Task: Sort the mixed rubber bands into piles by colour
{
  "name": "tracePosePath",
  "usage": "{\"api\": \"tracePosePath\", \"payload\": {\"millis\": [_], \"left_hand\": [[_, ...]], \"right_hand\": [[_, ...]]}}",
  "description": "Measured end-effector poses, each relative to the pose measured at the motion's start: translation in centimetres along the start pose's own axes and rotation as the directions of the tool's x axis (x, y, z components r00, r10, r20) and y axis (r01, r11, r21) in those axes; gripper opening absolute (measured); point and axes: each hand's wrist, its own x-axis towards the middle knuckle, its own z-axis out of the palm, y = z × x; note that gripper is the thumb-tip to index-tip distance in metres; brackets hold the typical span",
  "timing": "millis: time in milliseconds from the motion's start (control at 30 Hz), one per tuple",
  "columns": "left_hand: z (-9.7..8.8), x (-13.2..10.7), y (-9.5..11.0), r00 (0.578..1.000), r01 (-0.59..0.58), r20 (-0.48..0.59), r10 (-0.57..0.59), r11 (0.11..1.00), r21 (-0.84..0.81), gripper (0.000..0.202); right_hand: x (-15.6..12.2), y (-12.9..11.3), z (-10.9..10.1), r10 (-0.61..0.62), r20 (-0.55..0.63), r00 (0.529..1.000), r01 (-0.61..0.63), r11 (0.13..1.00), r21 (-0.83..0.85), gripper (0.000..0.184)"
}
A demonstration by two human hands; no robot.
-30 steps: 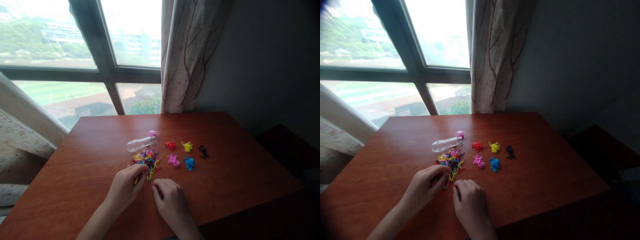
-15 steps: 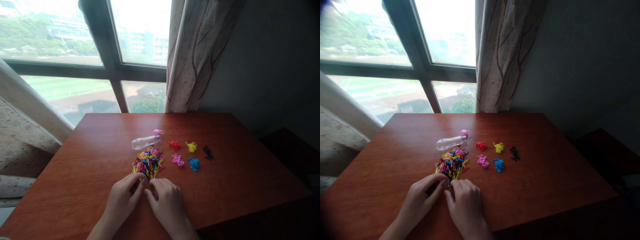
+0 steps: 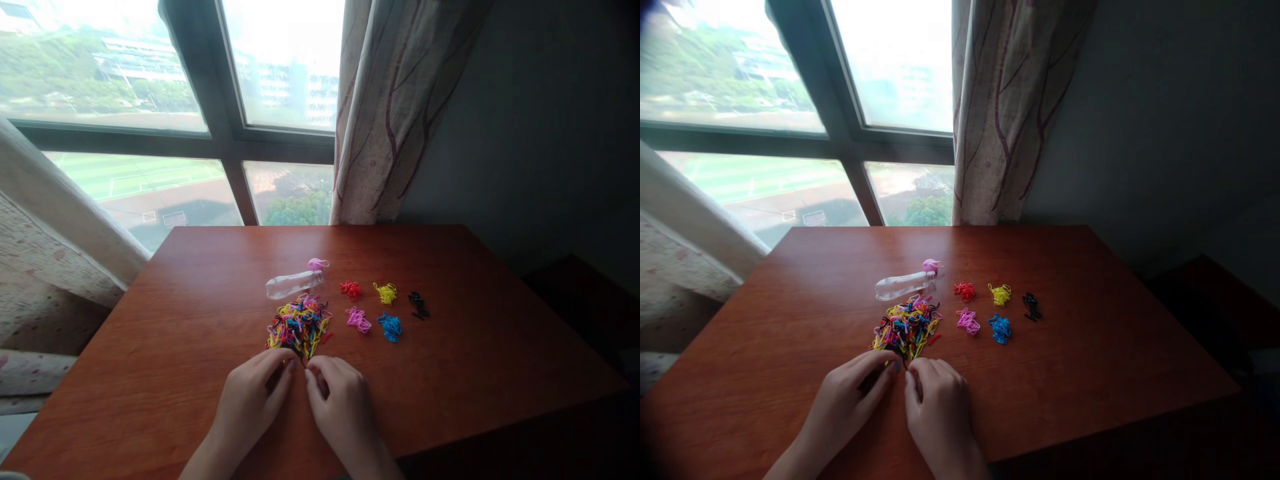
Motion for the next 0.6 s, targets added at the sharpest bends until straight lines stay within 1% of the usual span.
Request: {"api": "tracePosePath", "payload": {"millis": [67, 133, 200, 267, 367, 467, 500, 533, 600], "left_hand": [[-0.1, 0.0, 0.1, 1.000, 0.004, 0.020, -0.004, 1.000, 0.002, 0.018], [-0.1, -0.1, 0.2, 1.000, 0.005, 0.025, -0.005, 1.000, 0.011, 0.018], [-0.1, -0.2, 0.1, 1.000, 0.002, 0.020, -0.002, 1.000, 0.026, 0.019], [0.0, -0.2, 0.1, 1.000, -0.006, 0.018, 0.005, 0.999, 0.043, 0.018], [0.1, -0.2, 0.0, 0.999, -0.021, 0.025, 0.020, 0.998, 0.064, 0.018], [0.1, -0.3, 0.0, 0.999, -0.021, 0.036, 0.019, 0.997, 0.079, 0.018], [0.1, -0.3, 0.0, 0.999, -0.019, 0.040, 0.015, 0.996, 0.083, 0.018], [0.1, -0.3, 0.0, 0.999, -0.016, 0.044, 0.012, 0.996, 0.087, 0.018], [0.1, -0.2, 0.0, 0.999, -0.013, 0.051, 0.009, 0.996, 0.092, 0.018]], "right_hand": [[-0.3, 0.4, -0.4, 0.023, -0.026, 0.999, -0.021, 0.998, 0.061, 0.013], [-0.6, 1.1, -1.2, 0.059, -0.039, 0.997, -0.053, 0.988, 0.146, 0.015], [-0.7, 2.3, -2.6, 0.129, -0.064, 0.990, -0.111, 0.967, 0.229, 0.019], [-0.6, 4.1, -4.6, 0.221, -0.127, 0.967, -0.183, 0.949, 0.255, 0.024], [0.0, 8.0, -8.2, 0.326, -0.256, 0.910, -0.284, 0.941, 0.186, 0.032], [1.0, 12.2, -11.3, 0.375, -0.396, 0.838, -0.381, 0.922, 0.068, 0.040], [1.3, 13.3, -12.0, 0.381, -0.422, 0.823, -0.413, 0.910, 0.016, 0.042], [1.6, 14.3, -12.6, 0.380, -0.437, 0.816, -0.433, 0.901, -0.025, 0.043], [2.0, 15.8, -13.2, 0.372, -0.423, 0.826, -0.448, 0.889, -0.093, 0.043]]}}
